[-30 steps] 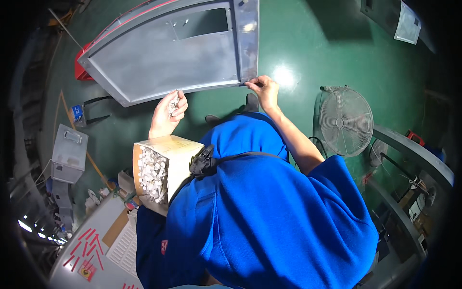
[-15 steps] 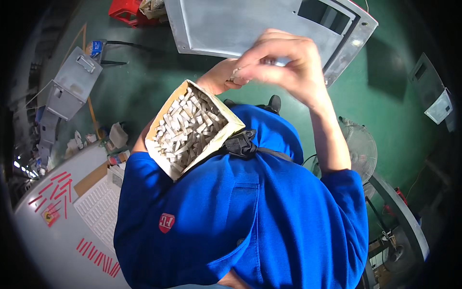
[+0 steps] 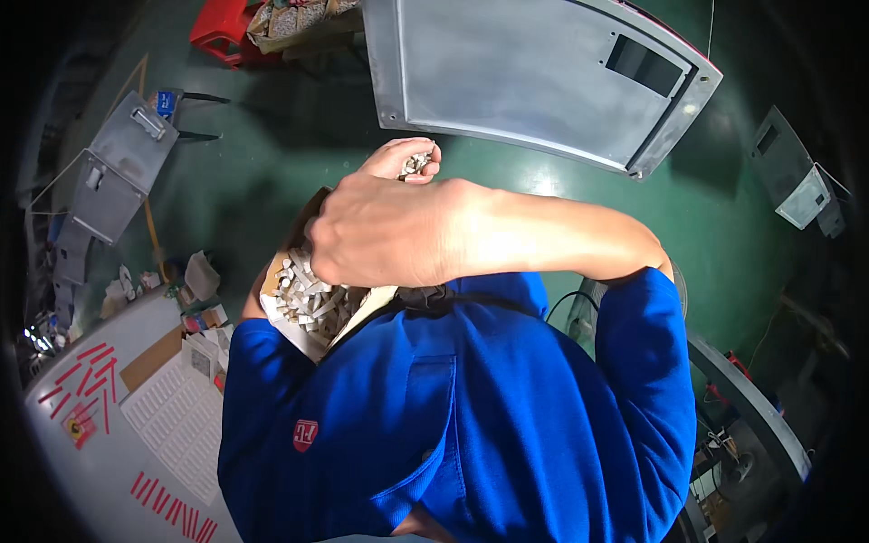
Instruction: The worker is picking small metal pins from a waist-mounted box and inserting them into the pre-drilled holes of a grey metal cabinet frame.
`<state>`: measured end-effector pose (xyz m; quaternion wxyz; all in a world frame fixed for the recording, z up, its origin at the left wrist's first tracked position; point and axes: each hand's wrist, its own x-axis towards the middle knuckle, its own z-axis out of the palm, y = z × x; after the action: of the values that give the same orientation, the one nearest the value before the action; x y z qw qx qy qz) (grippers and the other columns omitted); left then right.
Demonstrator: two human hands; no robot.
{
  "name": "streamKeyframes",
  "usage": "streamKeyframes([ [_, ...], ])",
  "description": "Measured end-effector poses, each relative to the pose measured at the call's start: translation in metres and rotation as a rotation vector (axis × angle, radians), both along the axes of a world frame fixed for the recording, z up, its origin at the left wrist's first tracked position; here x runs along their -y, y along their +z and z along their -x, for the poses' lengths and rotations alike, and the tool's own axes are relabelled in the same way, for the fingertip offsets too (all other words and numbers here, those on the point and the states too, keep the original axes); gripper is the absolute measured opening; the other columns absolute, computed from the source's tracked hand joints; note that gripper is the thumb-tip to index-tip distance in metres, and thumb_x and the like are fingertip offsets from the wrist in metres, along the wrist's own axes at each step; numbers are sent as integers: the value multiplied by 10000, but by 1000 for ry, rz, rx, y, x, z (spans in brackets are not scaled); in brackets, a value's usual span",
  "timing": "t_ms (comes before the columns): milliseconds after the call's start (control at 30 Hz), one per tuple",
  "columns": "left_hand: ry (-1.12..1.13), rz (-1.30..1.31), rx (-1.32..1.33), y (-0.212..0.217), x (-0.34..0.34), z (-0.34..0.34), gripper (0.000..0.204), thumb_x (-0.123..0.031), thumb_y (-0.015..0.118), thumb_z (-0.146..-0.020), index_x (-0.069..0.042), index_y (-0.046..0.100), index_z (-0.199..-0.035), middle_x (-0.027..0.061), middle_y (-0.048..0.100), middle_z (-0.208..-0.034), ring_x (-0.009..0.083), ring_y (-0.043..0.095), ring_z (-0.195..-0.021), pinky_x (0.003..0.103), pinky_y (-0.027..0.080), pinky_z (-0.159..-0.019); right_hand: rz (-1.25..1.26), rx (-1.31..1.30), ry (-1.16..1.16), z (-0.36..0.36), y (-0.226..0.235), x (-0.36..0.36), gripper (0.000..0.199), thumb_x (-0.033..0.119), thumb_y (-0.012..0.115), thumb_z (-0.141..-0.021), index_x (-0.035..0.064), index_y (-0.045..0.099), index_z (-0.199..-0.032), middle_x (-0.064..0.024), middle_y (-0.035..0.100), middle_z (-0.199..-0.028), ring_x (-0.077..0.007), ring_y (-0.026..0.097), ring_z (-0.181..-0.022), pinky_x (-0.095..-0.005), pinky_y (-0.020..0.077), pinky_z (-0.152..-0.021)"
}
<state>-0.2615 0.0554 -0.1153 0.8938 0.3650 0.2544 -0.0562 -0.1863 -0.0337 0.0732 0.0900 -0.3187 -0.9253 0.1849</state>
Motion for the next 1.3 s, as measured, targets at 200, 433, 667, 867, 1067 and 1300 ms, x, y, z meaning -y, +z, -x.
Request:
streamKeyframes([
  [200, 7, -83, -27, 0, -14, 19, 203, -201, 490, -940, -43, 575, -847, 2, 551, -692, 39, 433, -518, 171, 347, -477, 1, 77, 8, 22, -17, -20, 111, 22, 594, -626, -81, 570, -658, -153, 582, -651, -279, 626, -604, -381, 493, -502],
  [433, 58, -18, -68, 1, -18, 26, 206, -166, 467, -936, 3, 547, -848, 46, 524, -676, 71, 426, -512, 183, 336, -441, -115, 426, -273, 49, -89, -10, 103, 0, 611, -645, -81, 580, -700, -177, 599, -689, -277, 620, -653, -375, 477, -542],
  [667, 138, -183, 98, -41, -11, 24, 197, -215, 536, -893, -31, 565, -831, 24, 531, -686, 70, 436, -504, 198, 306, -405, 268, -780, -294, -2, -29, -43, 79, 38, 693, -707, 32, 697, -785, -55, 661, -740, -130, 634, -686, -285, 495, -614],
  [867, 71, 47, 25, -8, -19, 41, 199, -188, 452, -943, -25, 545, -876, 25, 496, -696, 40, 389, -502, 153, 258, -366, -312, -777, -1091, -109, -127, -84, 98, -31, 706, -746, -15, 675, -838, -67, 697, -851, -123, 665, -780, -243, 549, -716],
  [1067, 116, 71, 71, -14, -15, 51, 190, -178, 452, -944, -23, 538, -876, 21, 487, -703, 32, 384, -505, 151, 260, -370, -564, -738, -1028, -119, -145, -108, 126, 36, 704, -732, 70, 702, -853, -44, 697, -824, -136, 678, -737, -240, 535, -664],
  [1300, 178, 51, 92, -13, -6, 60, 190, -188, 456, -943, -32, 542, -878, 17, 490, -703, 28, 376, -502, 151, 258, -372, -571, -670, -1031, -130, -134, -111, 122, 57, 699, -729, 79, 694, -849, -34, 687, -801, -141, 672, -728, -243, 528, -672],
])
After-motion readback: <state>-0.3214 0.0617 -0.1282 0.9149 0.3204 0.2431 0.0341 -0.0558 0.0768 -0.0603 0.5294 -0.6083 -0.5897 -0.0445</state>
